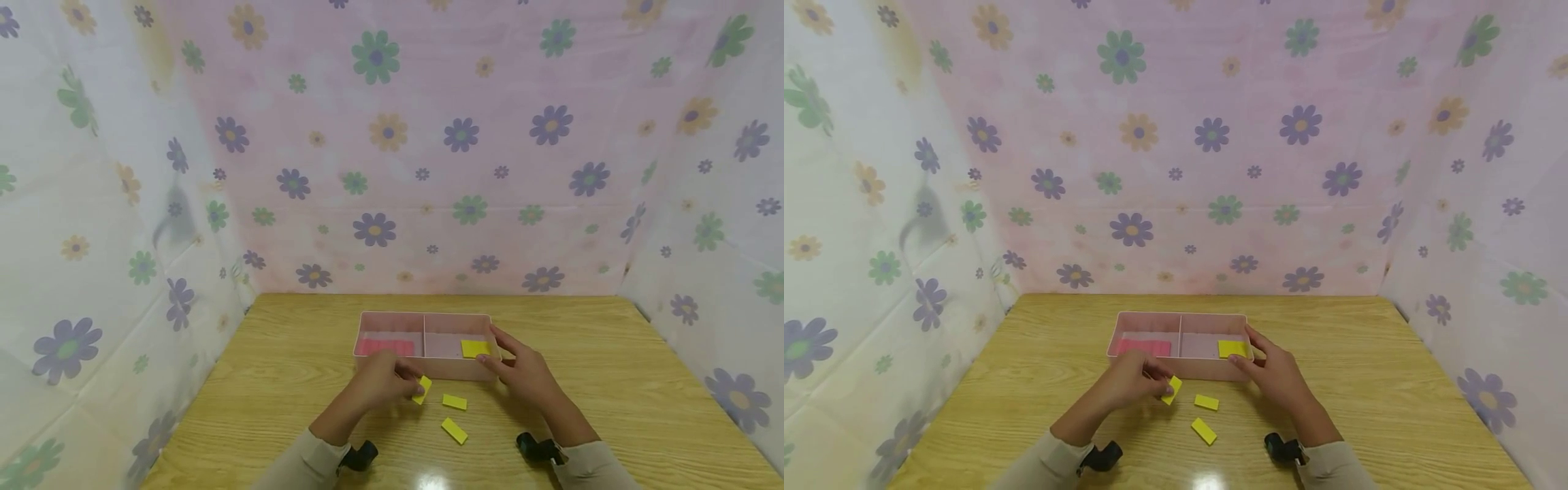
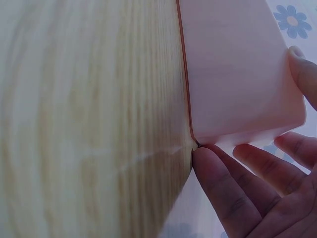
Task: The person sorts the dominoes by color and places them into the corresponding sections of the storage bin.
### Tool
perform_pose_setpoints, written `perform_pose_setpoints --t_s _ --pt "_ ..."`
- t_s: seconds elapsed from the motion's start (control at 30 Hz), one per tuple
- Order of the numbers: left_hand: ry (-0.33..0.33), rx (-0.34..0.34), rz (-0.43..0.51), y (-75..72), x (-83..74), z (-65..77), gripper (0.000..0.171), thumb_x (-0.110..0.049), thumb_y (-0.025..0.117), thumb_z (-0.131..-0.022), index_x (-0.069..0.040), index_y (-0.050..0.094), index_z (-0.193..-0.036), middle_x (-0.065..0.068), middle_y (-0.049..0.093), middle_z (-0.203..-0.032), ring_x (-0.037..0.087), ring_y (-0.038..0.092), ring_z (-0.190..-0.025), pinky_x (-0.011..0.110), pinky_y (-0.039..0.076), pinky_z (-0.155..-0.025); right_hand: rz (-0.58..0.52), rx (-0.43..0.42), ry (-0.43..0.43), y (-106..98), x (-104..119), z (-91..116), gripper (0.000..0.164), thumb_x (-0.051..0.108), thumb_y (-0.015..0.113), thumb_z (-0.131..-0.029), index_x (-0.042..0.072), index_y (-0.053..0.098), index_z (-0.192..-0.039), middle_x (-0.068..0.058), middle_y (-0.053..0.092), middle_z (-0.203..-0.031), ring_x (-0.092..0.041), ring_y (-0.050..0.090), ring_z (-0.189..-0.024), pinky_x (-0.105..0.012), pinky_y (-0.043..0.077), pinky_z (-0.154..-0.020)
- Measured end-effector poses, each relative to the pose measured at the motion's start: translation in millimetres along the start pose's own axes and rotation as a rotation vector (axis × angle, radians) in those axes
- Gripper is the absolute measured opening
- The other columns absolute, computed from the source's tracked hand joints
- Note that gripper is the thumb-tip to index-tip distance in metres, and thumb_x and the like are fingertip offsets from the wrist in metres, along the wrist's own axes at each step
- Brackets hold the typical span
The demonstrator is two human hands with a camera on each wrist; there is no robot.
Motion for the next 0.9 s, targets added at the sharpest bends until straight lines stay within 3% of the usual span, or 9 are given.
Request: perform_pose_setpoints --t_s 0.23,0.5,0.73,0.9 --pt "0.045 -0.011 0.053 -6.2 -9.5 -7.7 0.014 -0.02 0.084 -0.088 -0.013 0.082 -0.1 -0.007 0.076 -0.083 0.009 0.072 -0.07 0.027 0.057 -0.065 0.018 -0.018 -0.012 1 1 -1 0.088 0.06 0.068 -0.094 0.019 0.033 -0.164 -0.025 0.041 -0.16 -0.045 0.059 -0.131 -0.047 0.061 -0.092" --pt "0.008 -0.025 0.074 -7.8 -22.3 -18.3 0.014 -0.023 0.085 -0.086 -0.018 0.082 -0.099 -0.009 0.074 -0.085 0.008 0.07 -0.075 0.027 0.057 -0.066 -0.002 -0.008 -0.005 2 -2 -1 0.087 0.059 0.067 -0.094 0.021 0.032 -0.164 -0.025 0.04 -0.161 -0.045 0.063 -0.126 -0.043 0.063 -0.088" --pt "0.004 0.0 0.205 -10.0 -30.6 -29.2 0.009 -0.015 0.084 -0.088 -0.012 0.081 -0.096 0.0 0.075 -0.086 0.015 0.075 -0.073 0.031 0.064 -0.067 0.007 -0.011 0.001 2 -1 0 0.086 0.059 0.068 -0.094 0.023 0.032 -0.164 -0.025 0.041 -0.16 -0.045 0.064 -0.125 -0.043 0.063 -0.087" --pt "-0.021 0.006 0.238 -13.0 -36.2 -34.9 0.009 -0.018 0.082 -0.089 -0.014 0.082 -0.098 0.0 0.076 -0.088 0.018 0.075 -0.076 0.035 0.063 -0.068 0.003 -0.009 0.008 1 1 1 0.087 0.059 0.068 -0.094 0.022 0.032 -0.164 -0.025 0.041 -0.161 -0.045 0.063 -0.125 -0.044 0.063 -0.087"
Point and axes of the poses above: each hand's wrist, its own z-axis away from the middle knuckle, its own y-axis out of the palm, x = y × z, the point moved 1 cm from there along -z, towards the middle knuckle
